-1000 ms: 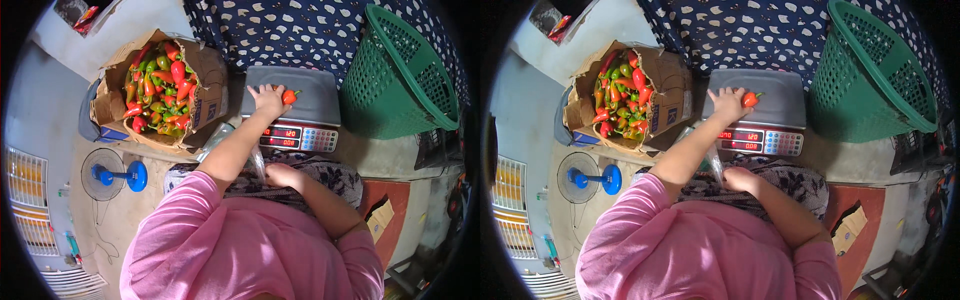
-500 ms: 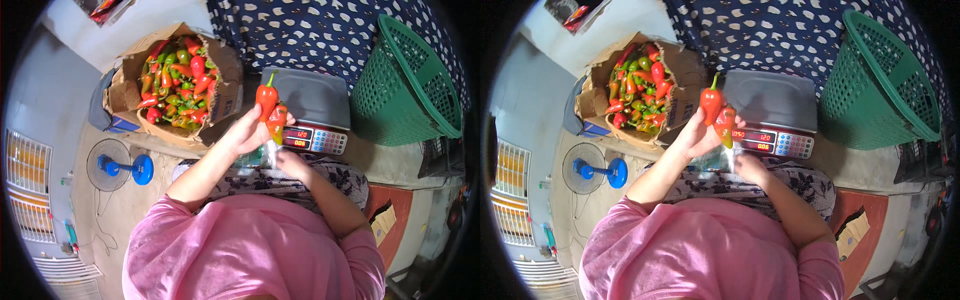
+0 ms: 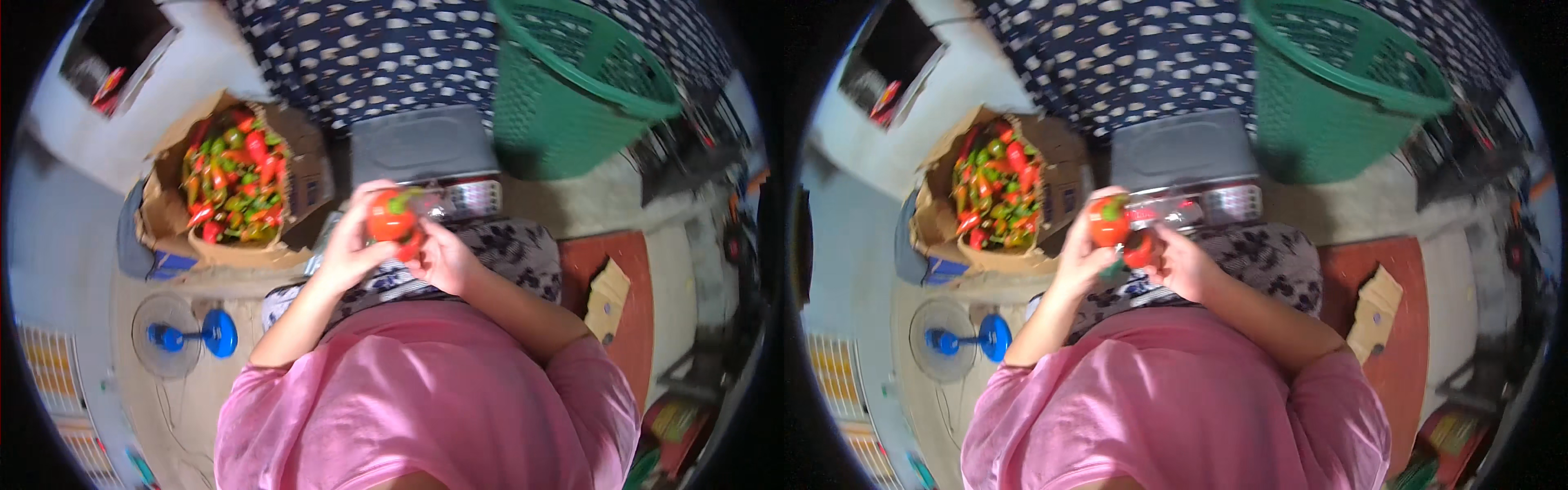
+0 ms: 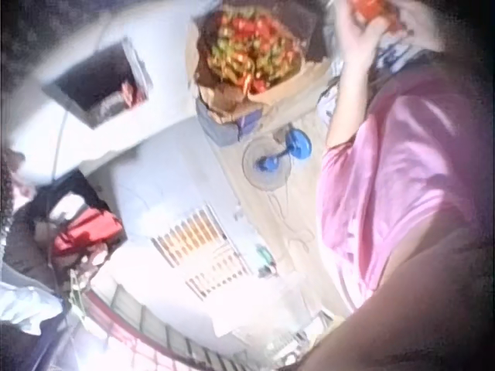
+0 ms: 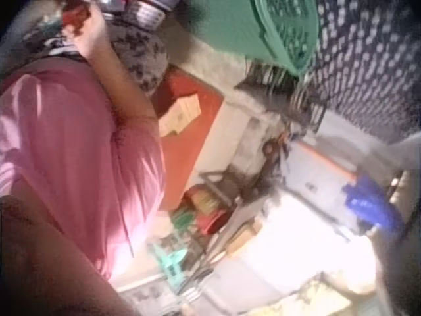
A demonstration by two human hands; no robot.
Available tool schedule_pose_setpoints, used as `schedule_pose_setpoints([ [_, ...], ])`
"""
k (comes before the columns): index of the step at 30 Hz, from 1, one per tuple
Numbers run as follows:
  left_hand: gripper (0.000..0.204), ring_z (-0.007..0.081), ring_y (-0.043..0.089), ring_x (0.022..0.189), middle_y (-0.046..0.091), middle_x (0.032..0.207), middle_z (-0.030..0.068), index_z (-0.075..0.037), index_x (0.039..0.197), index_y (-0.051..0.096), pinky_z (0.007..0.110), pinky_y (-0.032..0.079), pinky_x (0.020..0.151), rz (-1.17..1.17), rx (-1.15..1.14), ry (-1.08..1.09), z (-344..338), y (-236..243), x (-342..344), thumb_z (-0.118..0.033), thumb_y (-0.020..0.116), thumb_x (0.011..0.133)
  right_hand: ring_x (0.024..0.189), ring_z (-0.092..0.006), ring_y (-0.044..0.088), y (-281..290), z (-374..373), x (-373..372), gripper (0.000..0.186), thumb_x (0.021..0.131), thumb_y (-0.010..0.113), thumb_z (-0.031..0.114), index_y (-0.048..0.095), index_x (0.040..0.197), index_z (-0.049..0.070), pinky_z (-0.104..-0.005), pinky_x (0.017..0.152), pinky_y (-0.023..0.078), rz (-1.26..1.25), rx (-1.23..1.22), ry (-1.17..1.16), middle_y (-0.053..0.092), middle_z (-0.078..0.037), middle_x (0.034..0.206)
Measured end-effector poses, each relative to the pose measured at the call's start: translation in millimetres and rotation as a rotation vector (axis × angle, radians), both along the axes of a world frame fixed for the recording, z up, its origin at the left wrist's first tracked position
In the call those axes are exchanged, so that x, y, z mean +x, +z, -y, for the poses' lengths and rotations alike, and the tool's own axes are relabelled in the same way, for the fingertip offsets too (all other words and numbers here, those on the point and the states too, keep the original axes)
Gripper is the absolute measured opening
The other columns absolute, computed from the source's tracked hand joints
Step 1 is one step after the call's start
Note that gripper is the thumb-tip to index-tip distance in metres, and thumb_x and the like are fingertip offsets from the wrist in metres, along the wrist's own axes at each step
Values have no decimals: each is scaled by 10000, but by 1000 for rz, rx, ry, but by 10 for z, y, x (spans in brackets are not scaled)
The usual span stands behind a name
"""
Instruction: The person takes peppers from a cardboard box, weighs them on a digital scale, and puts them into a plastic bag, which they then tie closed.
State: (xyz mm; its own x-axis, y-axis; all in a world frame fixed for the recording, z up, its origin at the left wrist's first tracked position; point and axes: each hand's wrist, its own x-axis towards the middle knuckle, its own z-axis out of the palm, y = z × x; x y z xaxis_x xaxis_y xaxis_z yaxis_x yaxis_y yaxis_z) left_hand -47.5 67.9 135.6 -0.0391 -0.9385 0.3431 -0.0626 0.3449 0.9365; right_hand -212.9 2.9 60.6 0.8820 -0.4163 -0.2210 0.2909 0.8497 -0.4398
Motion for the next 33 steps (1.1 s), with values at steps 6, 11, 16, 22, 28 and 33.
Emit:
schedule_pose_setpoints([
  [6, 584, 163, 493, 1124, 504, 1224, 49, 0, 1191, 588, 320, 365, 995, -114, 63, 86, -246, 99, -62, -340, 780, 758, 741, -84, 488, 109, 44, -529, 302, 947, 559, 289, 568, 1133, 51, -205, 682, 425, -204, -78, -248, 602, -19, 960],
  [11, 516, 173, 526, 1107, 560, 1188, 59, 6, 1082, 664, 306, 361, 995, -171, 152, 56, -333, 82, -75, -362, 797, 746, 708, -129, 596, 106, 60, -906, 193, 944, 568, 195, 599, 1005, 15, -233, 626, 505, 33, -183, -473, 620, -60, 850],
  [16, 889, 161, 552, 1010, 488, 1310, 83, -19, 1460, 277, 348, 419, 945, -298, 11, 102, -231, 153, -272, -389, 749, 803, 904, -230, 672, 365, 91, -1019, 244, 935, 563, 122, 560, 1140, -10, -316, 745, 572, 73, -274, -514, 653, -139, 1069],
  [22, 632, 217, 569, 1028, 551, 1190, 115, -21, 1397, 359, 360, 426, 945, -657, 128, -144, -278, 64, -152, -393, 573, 932, 998, -227, 643, 627, 71, -876, 406, 899, 562, 42, 465, 1288, -16, -330, 806, 552, 111, -409, -481, 592, -135, 1215],
  [28, 459, 263, 590, 1049, 633, 1062, 149, -9, 1203, 532, 443, 407, 1016, -849, 253, -234, -318, 101, -186, -385, 483, 944, 995, -272, 641, 738, -155, -784, 480, 837, 577, -14, 451, 1300, -18, -341, 790, 558, -125, -530, -473, 556, -158, 1273],
  [33, 477, 252, 580, 1080, 633, 1103, 158, 21, 1221, 520, 394, 375, 1016, -806, 232, -332, -306, 96, -194, -363, 367, 984, 984, -279, 647, 849, -299, -682, 490, 807, 592, -34, 475, 1283, -23, -336, 793, 563, -175, -616, -429, 601, -162, 1196],
])
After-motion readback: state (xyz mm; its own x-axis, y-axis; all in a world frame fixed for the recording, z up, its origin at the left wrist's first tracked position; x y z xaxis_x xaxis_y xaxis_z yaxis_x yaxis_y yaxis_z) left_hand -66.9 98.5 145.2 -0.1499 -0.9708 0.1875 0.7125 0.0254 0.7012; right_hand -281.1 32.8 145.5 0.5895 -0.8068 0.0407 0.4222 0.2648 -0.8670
